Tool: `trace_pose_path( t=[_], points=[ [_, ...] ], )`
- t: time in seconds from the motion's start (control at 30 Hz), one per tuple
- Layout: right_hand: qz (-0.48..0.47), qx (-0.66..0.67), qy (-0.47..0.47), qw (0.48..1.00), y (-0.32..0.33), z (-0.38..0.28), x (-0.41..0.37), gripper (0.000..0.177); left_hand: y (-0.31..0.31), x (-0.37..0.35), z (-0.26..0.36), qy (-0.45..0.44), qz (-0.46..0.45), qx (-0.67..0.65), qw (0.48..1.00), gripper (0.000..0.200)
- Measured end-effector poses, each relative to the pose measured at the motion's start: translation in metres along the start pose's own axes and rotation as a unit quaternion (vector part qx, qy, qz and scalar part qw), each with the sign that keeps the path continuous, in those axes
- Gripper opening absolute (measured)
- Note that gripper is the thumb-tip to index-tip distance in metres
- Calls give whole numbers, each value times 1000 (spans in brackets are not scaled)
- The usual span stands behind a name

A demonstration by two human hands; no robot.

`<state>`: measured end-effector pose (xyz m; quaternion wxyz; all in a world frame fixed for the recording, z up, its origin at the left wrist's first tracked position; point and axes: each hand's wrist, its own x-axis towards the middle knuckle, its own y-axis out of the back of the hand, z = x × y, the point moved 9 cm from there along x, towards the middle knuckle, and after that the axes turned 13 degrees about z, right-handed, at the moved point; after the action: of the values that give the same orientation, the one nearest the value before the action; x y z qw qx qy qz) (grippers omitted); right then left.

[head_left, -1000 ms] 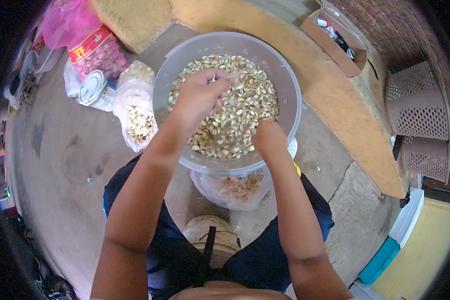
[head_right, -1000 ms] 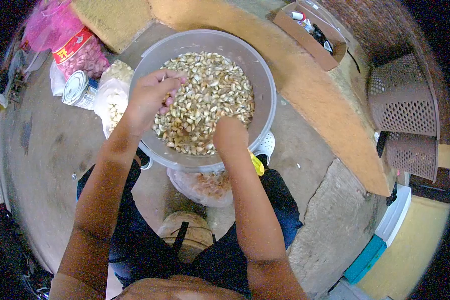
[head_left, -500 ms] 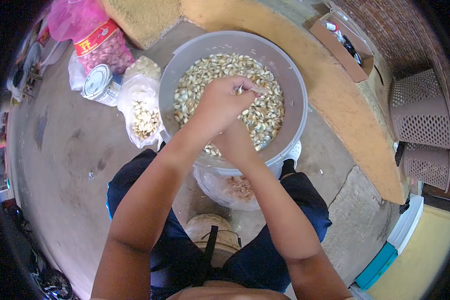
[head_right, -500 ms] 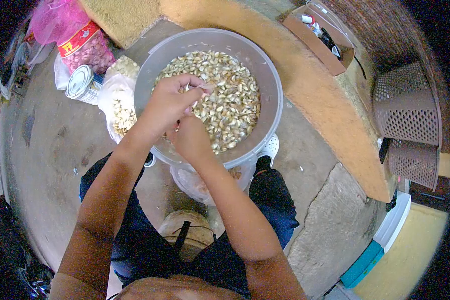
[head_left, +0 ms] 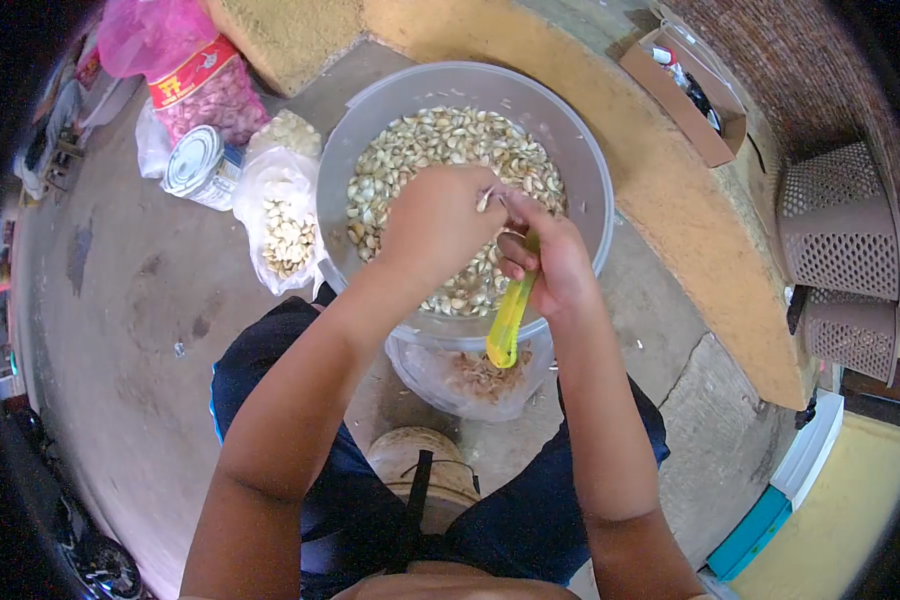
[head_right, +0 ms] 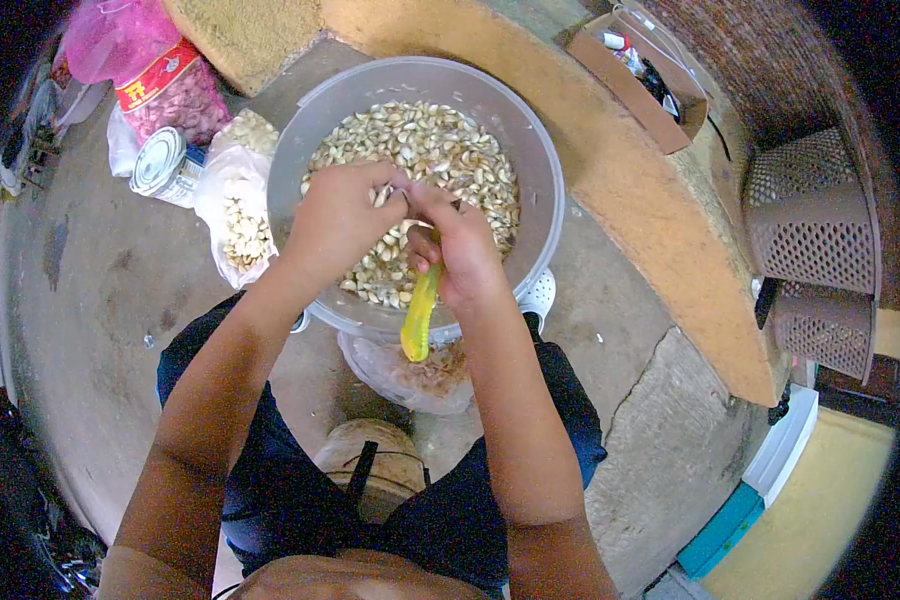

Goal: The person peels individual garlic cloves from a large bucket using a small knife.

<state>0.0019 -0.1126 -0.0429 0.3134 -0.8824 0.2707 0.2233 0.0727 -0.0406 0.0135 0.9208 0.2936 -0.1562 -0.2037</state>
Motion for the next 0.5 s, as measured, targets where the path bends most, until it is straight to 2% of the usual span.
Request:
trace_pose_path(
  t=[0.03, 0.13, 0.23, 0.3, 0.33, 0.4, 0.43, 0.47, 0.5],
  points=[
    [21, -9, 1, 1000, 5, 1, 0, 18, -1, -1, 3, -29, 15, 9, 999, 17],
    [64, -28, 5, 998, 21, 1, -1, 12, -17, -5, 7, -94, -34, 9, 995, 19],
    [61, -40, 11, 997, 35, -1, 0, 8, -25, -9, 13, -128, -75, -99, 984, 24],
    [60, -57, 22, 996, 44, -5, 0, 9, -30, -11, 15, -102, -111, -136, 979, 26],
    [72, -111, 31, 991, 48, -7, -1, 9, -30, -12, 18, -88, -130, -154, 975, 27],
    [95, -219, 47, 970, 55, -12, -3, 9, -29, -5, 6, 41, -162, -142, 976, 27],
    [71, -349, 124, 926, 50, -18, -6, 10, -28, -5, -1, 105, -177, -135, 969, 27],
    [45, -470, 197, 859, 44, -19, -10, 11, -28, -5, -4, 160, -179, -213, 947, 29],
    [18, -579, 265, 771, 37, -15, -14, 12, -29, -5, -7, 213, -178, -289, 916, 31]
  ],
)
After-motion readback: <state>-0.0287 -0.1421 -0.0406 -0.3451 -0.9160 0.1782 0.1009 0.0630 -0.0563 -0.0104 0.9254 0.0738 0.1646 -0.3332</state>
